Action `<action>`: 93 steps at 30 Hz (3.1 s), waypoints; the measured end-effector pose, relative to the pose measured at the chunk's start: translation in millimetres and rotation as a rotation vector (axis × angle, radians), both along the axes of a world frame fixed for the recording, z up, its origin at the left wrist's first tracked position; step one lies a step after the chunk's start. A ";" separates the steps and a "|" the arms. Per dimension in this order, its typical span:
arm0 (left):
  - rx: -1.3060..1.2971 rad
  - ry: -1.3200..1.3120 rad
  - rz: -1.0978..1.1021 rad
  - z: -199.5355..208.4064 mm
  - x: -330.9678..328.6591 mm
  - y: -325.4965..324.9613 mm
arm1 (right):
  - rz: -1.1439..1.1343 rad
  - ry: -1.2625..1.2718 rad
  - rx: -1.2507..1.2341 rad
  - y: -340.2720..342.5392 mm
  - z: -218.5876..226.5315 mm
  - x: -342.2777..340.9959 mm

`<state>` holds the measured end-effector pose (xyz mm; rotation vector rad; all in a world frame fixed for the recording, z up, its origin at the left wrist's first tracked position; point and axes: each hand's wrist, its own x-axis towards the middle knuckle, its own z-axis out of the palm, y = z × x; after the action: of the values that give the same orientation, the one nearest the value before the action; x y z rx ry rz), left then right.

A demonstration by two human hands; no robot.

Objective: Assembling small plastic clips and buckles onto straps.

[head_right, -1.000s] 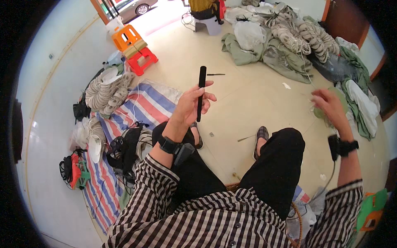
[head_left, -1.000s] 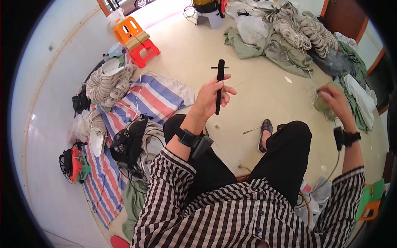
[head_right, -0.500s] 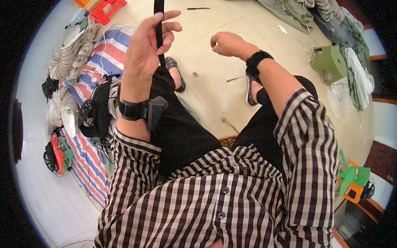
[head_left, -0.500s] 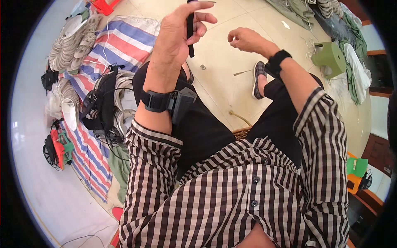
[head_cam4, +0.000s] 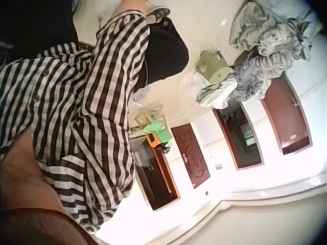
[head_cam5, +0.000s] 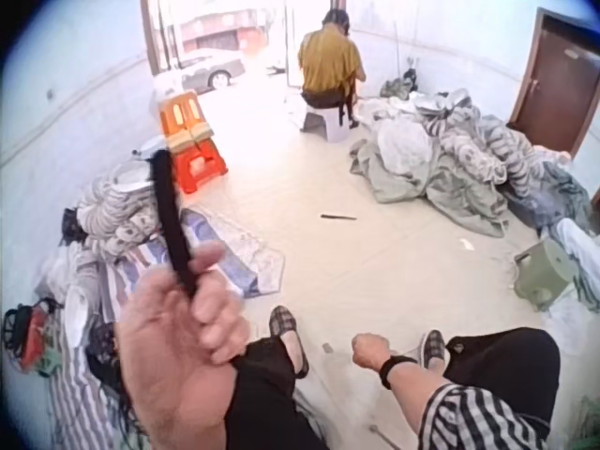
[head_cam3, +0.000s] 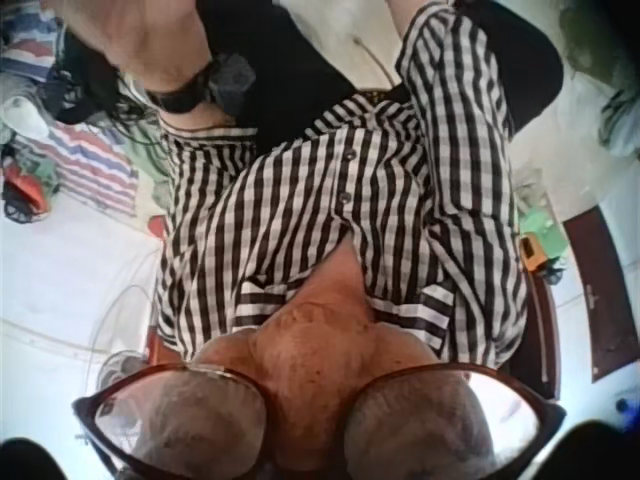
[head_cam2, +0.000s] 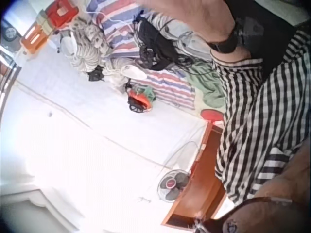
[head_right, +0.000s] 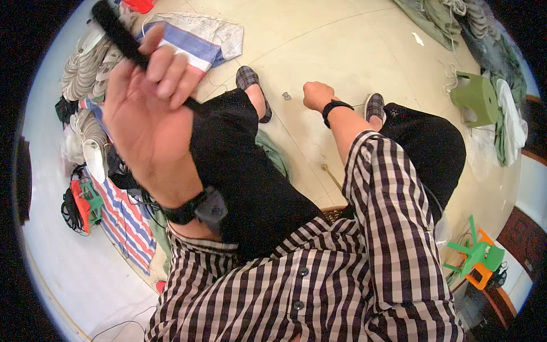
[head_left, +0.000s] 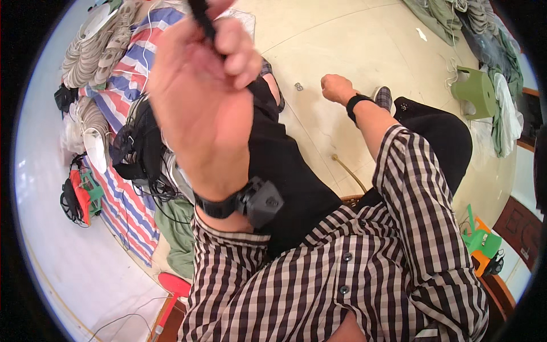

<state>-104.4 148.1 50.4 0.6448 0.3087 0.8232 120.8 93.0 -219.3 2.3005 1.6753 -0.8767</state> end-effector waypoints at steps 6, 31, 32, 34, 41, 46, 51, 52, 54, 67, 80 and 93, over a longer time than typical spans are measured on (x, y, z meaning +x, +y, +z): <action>-0.086 -0.182 0.249 1.9 -1.7 -8.9 | 0.011 0.013 0.063 4.2 -46.2 -4.9; -0.253 0.017 0.409 9.5 5.2 -3.9 | -0.193 0.129 0.225 20.1 -149.2 -30.1; -0.233 0.025 0.397 8.9 5.0 -4.2 | -0.211 0.170 0.252 15.9 -151.7 -29.8; -0.206 0.031 0.388 9.3 3.0 -4.8 | -0.226 0.212 0.285 10.6 -154.5 -29.2; -0.217 -0.105 0.312 4.7 8.2 -7.2 | -0.650 0.776 0.201 49.3 -106.0 20.3; -0.071 0.027 0.255 -0.1 3.5 -15.2 | -0.538 1.151 0.189 97.0 31.8 17.3; -0.080 0.095 0.278 -15.1 22.9 -23.6 | -0.375 1.173 0.308 84.1 147.7 34.6; -0.064 0.113 0.276 -22.3 24.4 -22.7 | -0.345 1.185 0.347 75.4 167.8 34.9; -0.028 0.117 0.274 -25.7 29.7 -23.5 | -0.313 1.137 0.404 55.3 205.5 34.4; 0.152 0.410 0.019 -29.5 90.7 -74.1 | -0.280 1.174 0.619 -78.9 263.5 35.4; 0.161 0.543 -0.096 -36.8 96.8 -79.0 | -0.308 1.304 0.581 -85.0 249.1 40.2; 0.087 0.517 -0.122 -30.8 84.2 -77.9 | -0.226 1.198 0.561 -91.6 246.9 30.8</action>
<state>-20.2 70.1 19.5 0.9477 0.6967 0.5448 151.6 1.5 27.6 2.4507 2.2627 -2.4501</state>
